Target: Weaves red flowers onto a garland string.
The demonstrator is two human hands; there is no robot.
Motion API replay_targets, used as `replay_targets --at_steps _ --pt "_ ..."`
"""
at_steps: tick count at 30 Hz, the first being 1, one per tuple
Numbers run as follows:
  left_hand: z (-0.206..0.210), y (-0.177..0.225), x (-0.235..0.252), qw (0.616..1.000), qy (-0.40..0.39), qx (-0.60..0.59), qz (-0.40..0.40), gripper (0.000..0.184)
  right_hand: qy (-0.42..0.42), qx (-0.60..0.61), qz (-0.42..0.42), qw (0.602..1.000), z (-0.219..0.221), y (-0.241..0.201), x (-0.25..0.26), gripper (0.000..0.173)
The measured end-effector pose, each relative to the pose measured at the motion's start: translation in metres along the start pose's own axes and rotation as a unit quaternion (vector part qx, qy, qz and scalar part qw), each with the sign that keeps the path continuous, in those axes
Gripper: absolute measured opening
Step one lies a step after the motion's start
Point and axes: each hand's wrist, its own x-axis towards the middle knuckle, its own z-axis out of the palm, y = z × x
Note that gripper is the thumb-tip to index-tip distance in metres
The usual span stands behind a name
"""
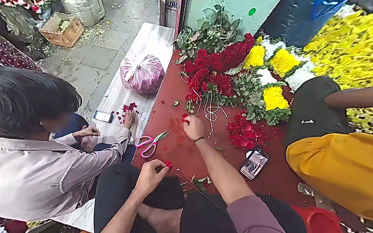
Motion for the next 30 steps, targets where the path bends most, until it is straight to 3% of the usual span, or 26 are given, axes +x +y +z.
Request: replay_targets --at_steps 4,7,9,11,14,16,18,20,22,24,26,29,30 --pt "0.003 0.003 -0.002 1.0 -0.001 0.004 0.018 0.015 0.087 -0.04 0.186 0.978 -0.075 0.071 -0.015 0.028" --pt "0.005 0.005 -0.001 1.0 -0.01 0.0 0.019 0.016 0.117 -0.105 0.287 0.945 -0.108 0.119 -0.008 0.055" --pt "0.004 0.006 0.0 1.0 -0.014 -0.002 0.019 0.016 0.117 -0.107 0.228 0.961 -0.114 0.113 0.004 0.053" --pt "0.005 0.004 0.0 1.0 -0.019 -0.005 0.014 0.016 0.06 -0.073 0.128 0.987 -0.105 0.083 0.026 0.034" --pt "0.005 0.002 0.0 1.0 -0.021 -0.005 0.006 0.017 -0.046 -0.018 0.013 0.999 -0.053 0.041 0.074 0.029" --pt "0.004 0.0 0.002 1.0 -0.025 -0.004 -0.003 0.017 -0.078 -0.026 0.039 0.996 -0.015 0.018 0.102 0.041" --pt "0.001 -0.002 0.004 0.999 -0.032 -0.004 -0.017 0.017 -0.08 -0.012 0.12 0.989 0.008 0.004 0.114 0.051" --pt "-0.004 -0.003 0.005 0.998 -0.043 -0.013 -0.034 0.018 -0.004 0.044 0.173 0.984 0.015 -0.003 0.105 0.032" --pt "-0.006 -0.002 0.007 0.997 -0.066 -0.021 -0.03 0.019 0.054 0.156 0.158 0.974 0.008 0.002 0.084 0.02" --pt "-0.004 -0.002 0.007 0.995 -0.103 -0.011 -0.005 0.021 0.037 0.337 0.125 0.932 -0.007 0.01 0.049 0.015" --pt "-0.002 -0.003 0.005 0.99 -0.134 0.008 0.033 0.023 -0.011 0.498 0.109 0.86 -0.028 0.017 0.006 0.016" --pt "0.004 -0.003 0.001 0.981 -0.157 0.025 0.108 0.024 -0.069 0.652 0.067 0.752 -0.058 0.02 -0.056 0.03" --pt "0.005 -0.001 0.0 0.977 -0.164 0.026 0.131 0.024 -0.079 0.67 0.055 0.737 -0.065 0.02 -0.072 0.032"
